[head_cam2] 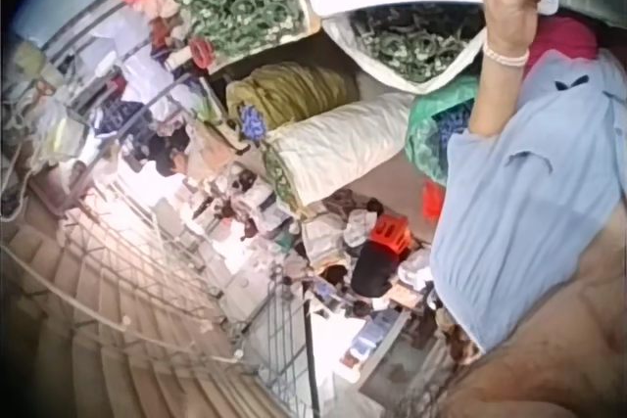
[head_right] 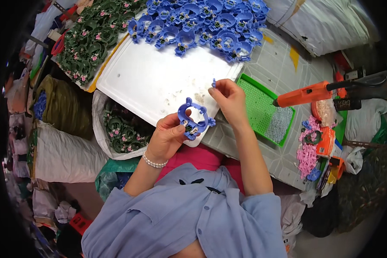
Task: Manually assembling plastic toy components using a handheld assembly tool.
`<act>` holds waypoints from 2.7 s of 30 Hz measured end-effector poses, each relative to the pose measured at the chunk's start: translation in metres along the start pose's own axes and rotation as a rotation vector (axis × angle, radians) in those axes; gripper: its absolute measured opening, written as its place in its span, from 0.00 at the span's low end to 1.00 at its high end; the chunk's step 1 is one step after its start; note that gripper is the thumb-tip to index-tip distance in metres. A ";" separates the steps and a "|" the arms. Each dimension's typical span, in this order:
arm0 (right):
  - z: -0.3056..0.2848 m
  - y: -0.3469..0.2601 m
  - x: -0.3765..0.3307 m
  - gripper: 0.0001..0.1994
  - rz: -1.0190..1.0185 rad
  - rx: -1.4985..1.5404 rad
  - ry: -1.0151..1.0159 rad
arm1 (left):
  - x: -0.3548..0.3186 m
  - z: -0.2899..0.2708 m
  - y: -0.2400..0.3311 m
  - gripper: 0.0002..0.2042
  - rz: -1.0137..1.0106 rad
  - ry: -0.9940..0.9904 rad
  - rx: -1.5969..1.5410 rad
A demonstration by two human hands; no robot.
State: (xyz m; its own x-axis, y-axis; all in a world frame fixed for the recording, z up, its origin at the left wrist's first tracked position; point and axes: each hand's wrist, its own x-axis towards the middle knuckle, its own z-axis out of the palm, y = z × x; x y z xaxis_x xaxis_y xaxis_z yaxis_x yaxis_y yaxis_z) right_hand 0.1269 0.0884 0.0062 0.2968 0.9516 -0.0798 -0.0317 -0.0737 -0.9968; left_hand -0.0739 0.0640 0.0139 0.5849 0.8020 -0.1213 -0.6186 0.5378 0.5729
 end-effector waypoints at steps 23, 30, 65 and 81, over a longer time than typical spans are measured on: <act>-0.030 -0.044 -0.124 0.07 -0.193 0.203 -0.237 | -0.011 0.025 -0.040 0.14 -0.280 -0.301 -0.140; -0.032 -0.046 -0.133 0.08 -0.092 0.327 -0.234 | -0.007 0.030 -0.048 0.13 -0.337 -0.372 -0.318; -0.046 -0.018 -0.138 0.08 -0.026 0.282 -0.291 | -0.018 -0.011 -0.075 0.31 -0.467 -0.281 -0.528; -0.041 -0.017 -0.135 0.06 -0.478 -0.230 -0.100 | -0.017 -0.019 -0.083 0.20 -0.430 -0.160 -0.388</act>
State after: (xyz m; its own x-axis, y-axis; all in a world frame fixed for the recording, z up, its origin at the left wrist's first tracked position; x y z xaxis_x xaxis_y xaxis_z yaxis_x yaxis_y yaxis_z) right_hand 0.1267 -0.0514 0.0338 0.1338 0.9179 0.3736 0.2977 0.3223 -0.8986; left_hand -0.0427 0.0106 -0.0464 0.8783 0.4583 -0.1362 -0.4373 0.8852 0.1584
